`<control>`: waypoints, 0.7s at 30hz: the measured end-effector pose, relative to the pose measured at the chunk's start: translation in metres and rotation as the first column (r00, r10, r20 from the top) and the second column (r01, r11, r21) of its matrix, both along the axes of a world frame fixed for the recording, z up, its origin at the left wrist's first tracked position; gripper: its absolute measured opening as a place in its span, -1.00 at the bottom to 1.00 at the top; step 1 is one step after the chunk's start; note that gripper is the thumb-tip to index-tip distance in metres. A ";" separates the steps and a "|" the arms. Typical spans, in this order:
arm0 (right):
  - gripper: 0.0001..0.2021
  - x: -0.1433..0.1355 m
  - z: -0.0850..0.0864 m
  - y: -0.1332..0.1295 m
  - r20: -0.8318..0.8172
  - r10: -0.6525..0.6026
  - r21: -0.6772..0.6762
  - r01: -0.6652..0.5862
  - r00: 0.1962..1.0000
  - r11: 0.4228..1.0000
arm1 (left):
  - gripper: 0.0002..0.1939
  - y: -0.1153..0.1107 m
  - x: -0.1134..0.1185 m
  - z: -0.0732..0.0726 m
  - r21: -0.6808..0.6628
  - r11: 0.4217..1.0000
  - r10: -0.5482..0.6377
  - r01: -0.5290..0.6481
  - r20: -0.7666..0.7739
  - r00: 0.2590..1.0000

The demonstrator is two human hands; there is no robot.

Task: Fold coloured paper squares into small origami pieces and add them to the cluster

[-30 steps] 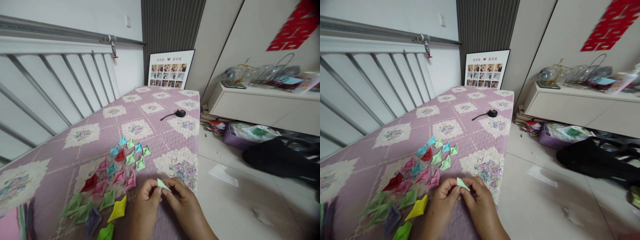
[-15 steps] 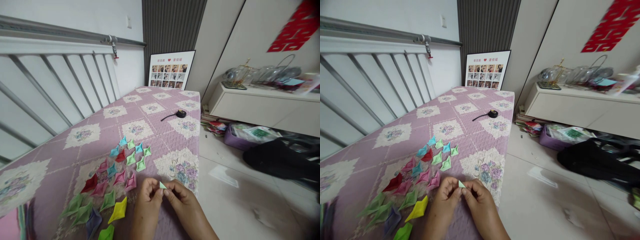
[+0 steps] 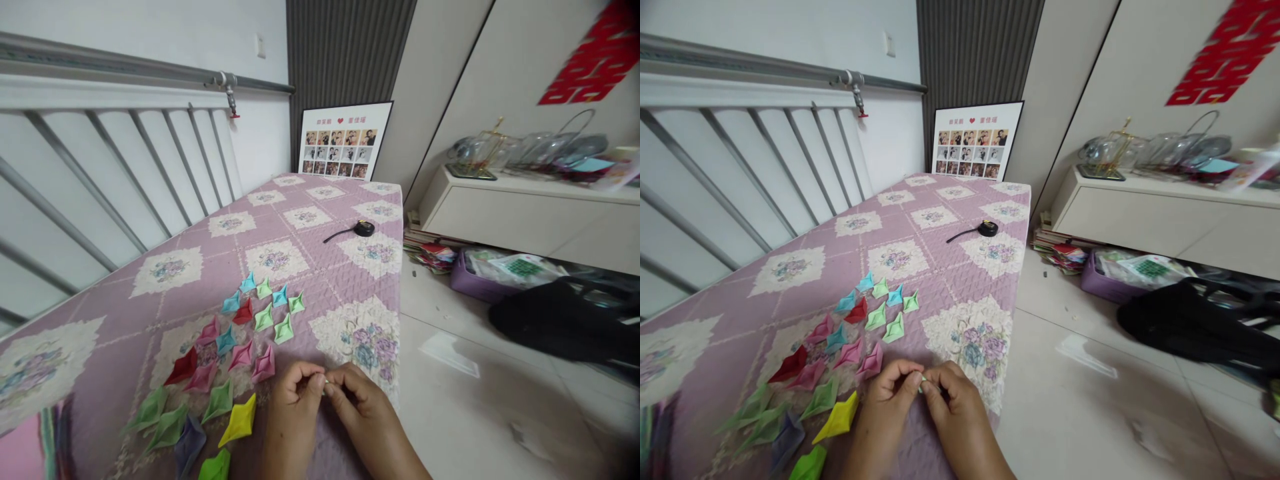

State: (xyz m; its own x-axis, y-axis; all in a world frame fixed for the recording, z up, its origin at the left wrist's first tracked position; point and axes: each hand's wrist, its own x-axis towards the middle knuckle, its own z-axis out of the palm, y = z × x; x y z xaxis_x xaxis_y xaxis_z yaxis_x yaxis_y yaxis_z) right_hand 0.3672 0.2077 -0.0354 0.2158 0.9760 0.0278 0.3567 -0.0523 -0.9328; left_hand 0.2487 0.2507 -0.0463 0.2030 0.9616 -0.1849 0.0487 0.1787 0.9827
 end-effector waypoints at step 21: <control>-0.73 0.002 0.003 -0.002 0.021 -0.015 -0.049 0.016 1.000 0.999 | -0.82 -0.001 -0.004 -0.006 -0.004 1.000 -0.024 0.025 0.012 1.000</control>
